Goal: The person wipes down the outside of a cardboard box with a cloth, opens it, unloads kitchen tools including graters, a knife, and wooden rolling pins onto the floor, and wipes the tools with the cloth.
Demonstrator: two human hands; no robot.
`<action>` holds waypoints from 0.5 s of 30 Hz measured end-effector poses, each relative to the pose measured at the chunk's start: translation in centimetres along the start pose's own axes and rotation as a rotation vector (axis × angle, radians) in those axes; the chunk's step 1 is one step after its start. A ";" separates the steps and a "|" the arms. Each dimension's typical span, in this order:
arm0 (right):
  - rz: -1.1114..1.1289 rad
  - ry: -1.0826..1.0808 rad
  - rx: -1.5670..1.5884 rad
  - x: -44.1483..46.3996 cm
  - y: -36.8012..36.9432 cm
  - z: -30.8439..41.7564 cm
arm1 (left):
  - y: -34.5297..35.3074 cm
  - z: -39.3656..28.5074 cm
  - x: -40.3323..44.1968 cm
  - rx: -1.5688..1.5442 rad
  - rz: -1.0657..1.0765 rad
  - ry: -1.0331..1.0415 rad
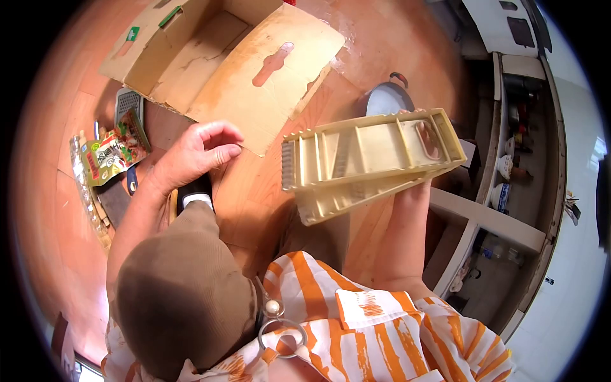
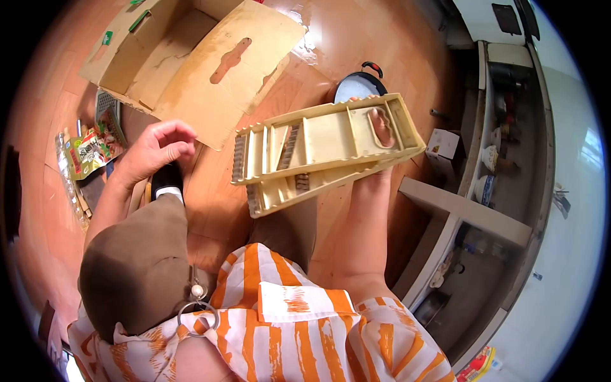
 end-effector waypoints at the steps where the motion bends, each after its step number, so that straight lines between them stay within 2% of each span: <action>1: 0.014 0.051 0.070 0.0 -0.2 0.3 | -0.2 -1.6 0.0 0.038 -0.060 0.105; 2: 0.025 0.103 0.138 0.0 -0.4 0.6 | -0.5 -3.2 0.1 0.307 -0.070 0.196; 3: -0.022 0.041 0.074 -0.2 -0.6 0.6 | 0.0 -3.5 0.3 0.308 -0.071 0.195; 4: -0.024 0.061 -0.016 -0.1 -0.6 0.3 | 0.8 -4.1 0.6 0.328 -0.019 0.305; 5: -0.070 0.096 0.056 0.3 -1.7 -0.6 | 1.6 -4.4 0.7 0.346 0.037 0.414; 7: -0.175 0.055 0.084 0.1 -2.3 -2.5 | 2.8 -3.9 1.0 0.382 0.114 0.428; 9: -0.280 0.097 0.245 -0.1 -1.9 -4.5 | 2.8 -3.4 1.0 0.292 0.094 0.383; 10: -0.133 0.105 0.239 -0.4 -0.8 -5.2 | 2.6 -3.0 0.7 0.172 0.113 0.289; 12: -0.523 0.124 0.029 -0.4 -0.2 -6.7 | 2.6 -2.0 -0.3 -0.146 0.126 0.083; 15: -0.494 0.259 -0.097 -0.5 -0.9 -8.2 | 1.1 1.7 0.0 -0.106 0.107 0.067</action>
Point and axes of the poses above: each hand's wrist, its own x-axis towards the middle knuckle, its own y-axis out of the palm, z = x × y, the point moved 3 cm from there along x, towards the middle knuckle, and after that the axes turned 14 degrees about x, right-handed, at the moved point
